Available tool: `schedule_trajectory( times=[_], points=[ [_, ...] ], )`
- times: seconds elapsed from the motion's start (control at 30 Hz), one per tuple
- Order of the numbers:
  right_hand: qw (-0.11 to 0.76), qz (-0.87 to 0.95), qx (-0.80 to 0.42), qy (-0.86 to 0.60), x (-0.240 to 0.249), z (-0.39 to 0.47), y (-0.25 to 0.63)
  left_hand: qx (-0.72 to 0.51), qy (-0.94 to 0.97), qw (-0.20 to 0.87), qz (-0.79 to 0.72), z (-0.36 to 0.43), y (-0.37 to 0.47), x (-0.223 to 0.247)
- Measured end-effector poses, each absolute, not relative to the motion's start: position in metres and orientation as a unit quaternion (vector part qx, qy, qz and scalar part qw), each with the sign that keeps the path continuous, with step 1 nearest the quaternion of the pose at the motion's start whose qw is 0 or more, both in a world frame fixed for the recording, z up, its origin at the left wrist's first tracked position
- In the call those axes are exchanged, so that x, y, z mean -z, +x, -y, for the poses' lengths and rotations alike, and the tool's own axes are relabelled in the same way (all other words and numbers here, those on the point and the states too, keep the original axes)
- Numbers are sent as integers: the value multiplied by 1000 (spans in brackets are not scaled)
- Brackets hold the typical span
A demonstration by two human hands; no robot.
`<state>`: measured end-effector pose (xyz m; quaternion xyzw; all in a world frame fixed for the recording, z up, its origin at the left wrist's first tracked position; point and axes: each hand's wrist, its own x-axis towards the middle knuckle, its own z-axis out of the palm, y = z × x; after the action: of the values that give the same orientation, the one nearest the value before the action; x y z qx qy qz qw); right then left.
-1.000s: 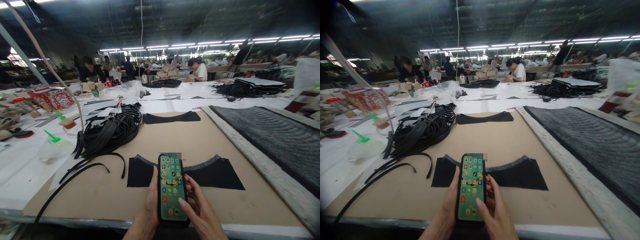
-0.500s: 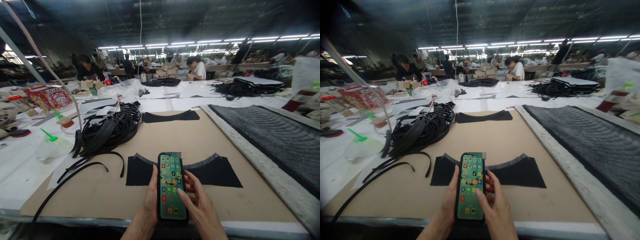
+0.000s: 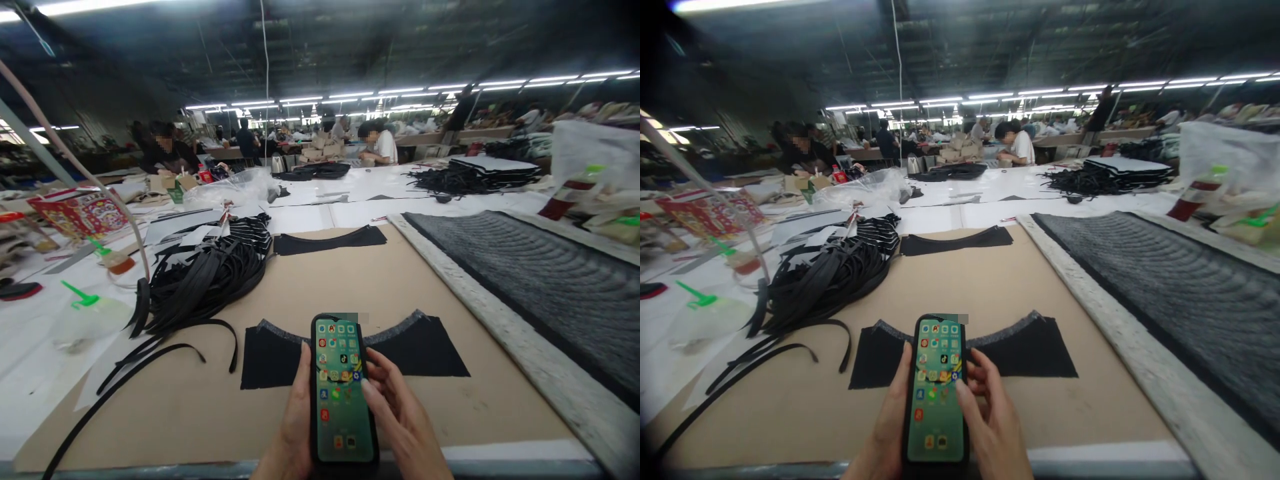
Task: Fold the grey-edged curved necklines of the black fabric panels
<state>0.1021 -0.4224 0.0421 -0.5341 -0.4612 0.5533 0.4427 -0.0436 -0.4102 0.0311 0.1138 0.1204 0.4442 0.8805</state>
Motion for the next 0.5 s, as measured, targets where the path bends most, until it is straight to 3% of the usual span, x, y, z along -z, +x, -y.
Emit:
schedule_trajectory(
  times=[0.17,0.5],
  points=[
    [537,395,-518,-536,-76,425,133,-419,120,887,-155,390,-9,-62],
    [601,305,-466,-573,-128,408,260,-267,190,939,-102,321,140,-117]
  ],
)
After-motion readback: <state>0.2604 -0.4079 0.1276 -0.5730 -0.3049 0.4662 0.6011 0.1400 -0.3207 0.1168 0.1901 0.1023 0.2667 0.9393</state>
